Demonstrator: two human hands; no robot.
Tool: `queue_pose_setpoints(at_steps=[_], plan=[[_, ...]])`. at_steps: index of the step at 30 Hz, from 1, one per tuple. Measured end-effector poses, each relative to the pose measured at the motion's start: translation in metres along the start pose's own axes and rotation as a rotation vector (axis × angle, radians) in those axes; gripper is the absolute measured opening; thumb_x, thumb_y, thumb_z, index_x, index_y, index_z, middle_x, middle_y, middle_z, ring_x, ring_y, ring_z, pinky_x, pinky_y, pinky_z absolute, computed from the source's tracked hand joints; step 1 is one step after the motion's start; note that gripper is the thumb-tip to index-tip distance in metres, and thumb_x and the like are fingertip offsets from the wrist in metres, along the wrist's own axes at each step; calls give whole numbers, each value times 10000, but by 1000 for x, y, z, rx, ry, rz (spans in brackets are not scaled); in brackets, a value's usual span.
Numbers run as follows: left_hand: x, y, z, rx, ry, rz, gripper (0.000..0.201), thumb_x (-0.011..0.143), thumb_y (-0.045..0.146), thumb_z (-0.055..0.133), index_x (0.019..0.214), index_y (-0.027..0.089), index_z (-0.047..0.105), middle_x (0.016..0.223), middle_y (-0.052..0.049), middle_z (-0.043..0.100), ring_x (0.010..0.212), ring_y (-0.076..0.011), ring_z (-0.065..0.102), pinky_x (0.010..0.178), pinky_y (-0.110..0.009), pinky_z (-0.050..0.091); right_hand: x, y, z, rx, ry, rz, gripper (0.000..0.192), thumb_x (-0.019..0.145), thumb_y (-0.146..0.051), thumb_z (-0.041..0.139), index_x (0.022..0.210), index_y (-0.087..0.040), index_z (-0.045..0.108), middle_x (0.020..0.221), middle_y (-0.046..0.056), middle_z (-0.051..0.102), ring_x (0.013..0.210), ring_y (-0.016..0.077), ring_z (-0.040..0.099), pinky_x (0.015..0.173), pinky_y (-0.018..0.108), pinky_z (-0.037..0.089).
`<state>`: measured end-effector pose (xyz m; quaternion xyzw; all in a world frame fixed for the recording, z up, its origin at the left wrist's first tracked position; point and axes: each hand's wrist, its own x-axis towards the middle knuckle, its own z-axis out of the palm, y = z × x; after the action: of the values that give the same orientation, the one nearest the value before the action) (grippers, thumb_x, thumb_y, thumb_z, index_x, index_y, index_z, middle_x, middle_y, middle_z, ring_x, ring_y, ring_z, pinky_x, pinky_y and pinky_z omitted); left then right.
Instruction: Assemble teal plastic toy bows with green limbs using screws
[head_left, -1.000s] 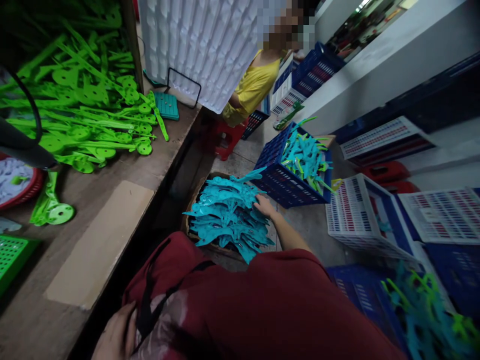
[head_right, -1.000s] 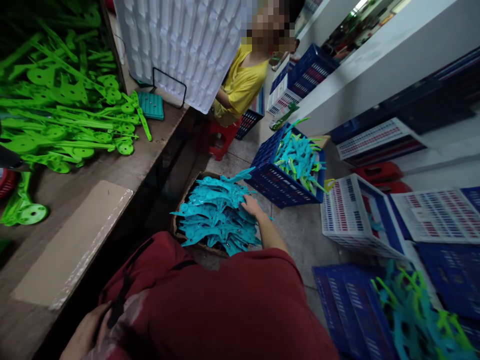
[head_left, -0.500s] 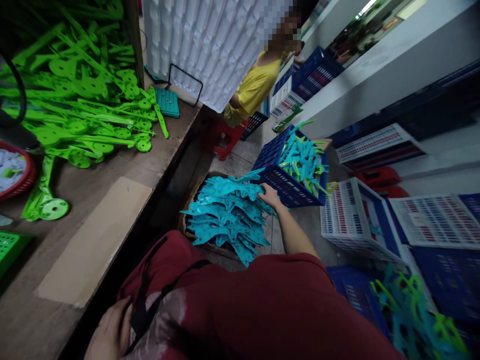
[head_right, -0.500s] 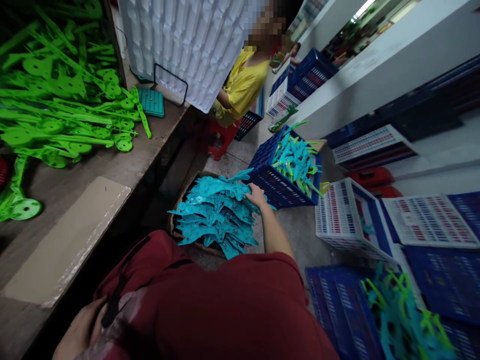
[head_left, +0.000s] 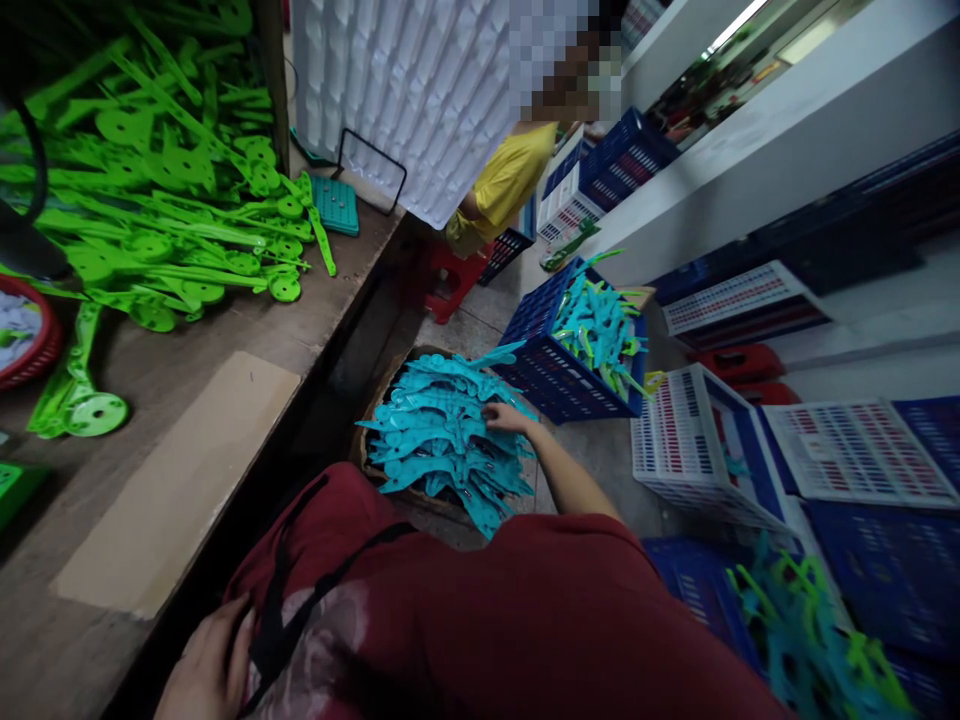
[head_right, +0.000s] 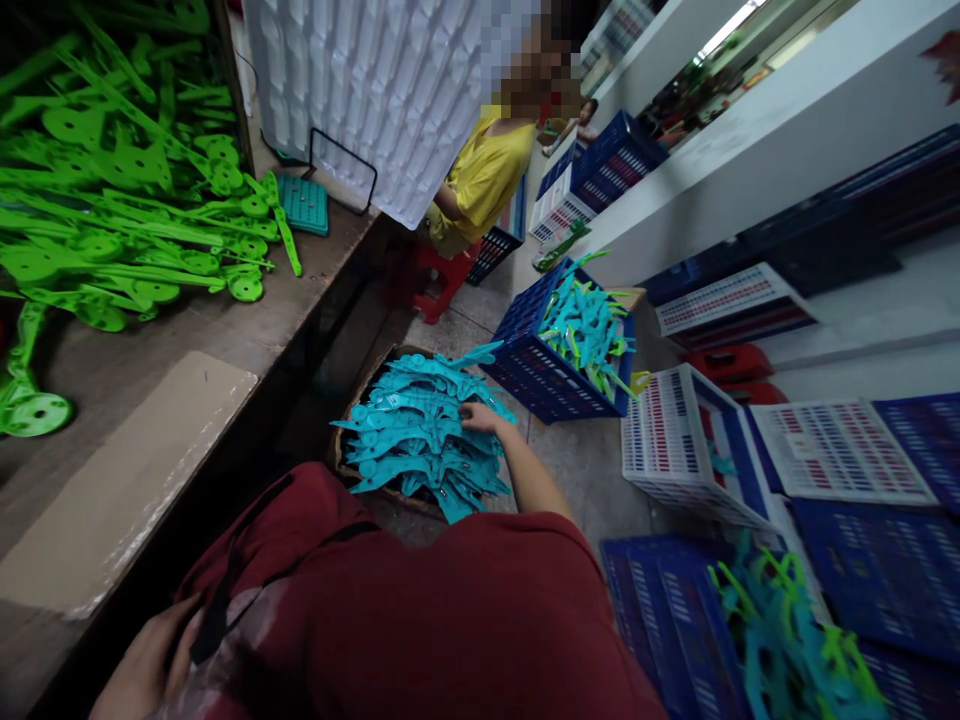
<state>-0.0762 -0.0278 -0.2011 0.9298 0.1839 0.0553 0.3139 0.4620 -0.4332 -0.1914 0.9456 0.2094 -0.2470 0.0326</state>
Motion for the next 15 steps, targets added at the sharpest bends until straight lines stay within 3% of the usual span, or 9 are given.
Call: queue_pose_setpoints(at_steps=[6,10,15], plan=[[6,15,-6,61,-17,-32,361,966,467,414,1147,214,597,1045,-73,726,912,-210,725,789,-309,578,24,41,-21,-31,55,302,363,945,-372,597,1247,-171,573,1262,95,596,1087,222,618,917,443,550],[9,21,-11,70,-44,-7,321,948,443,461,1136,231,611,1010,-43,738,840,-195,738,750,-285,590,31,48,-3,-16,96,381,365,942,-372,603,1241,-164,575,1241,93,606,1066,218,627,897,434,559],[4,9,-8,97,-47,23,311,916,428,520,1142,251,641,1011,-25,747,839,-183,746,727,-241,596,22,55,22,74,248,400,359,943,-372,600,1240,-170,576,1257,95,598,1080,220,620,910,438,553]])
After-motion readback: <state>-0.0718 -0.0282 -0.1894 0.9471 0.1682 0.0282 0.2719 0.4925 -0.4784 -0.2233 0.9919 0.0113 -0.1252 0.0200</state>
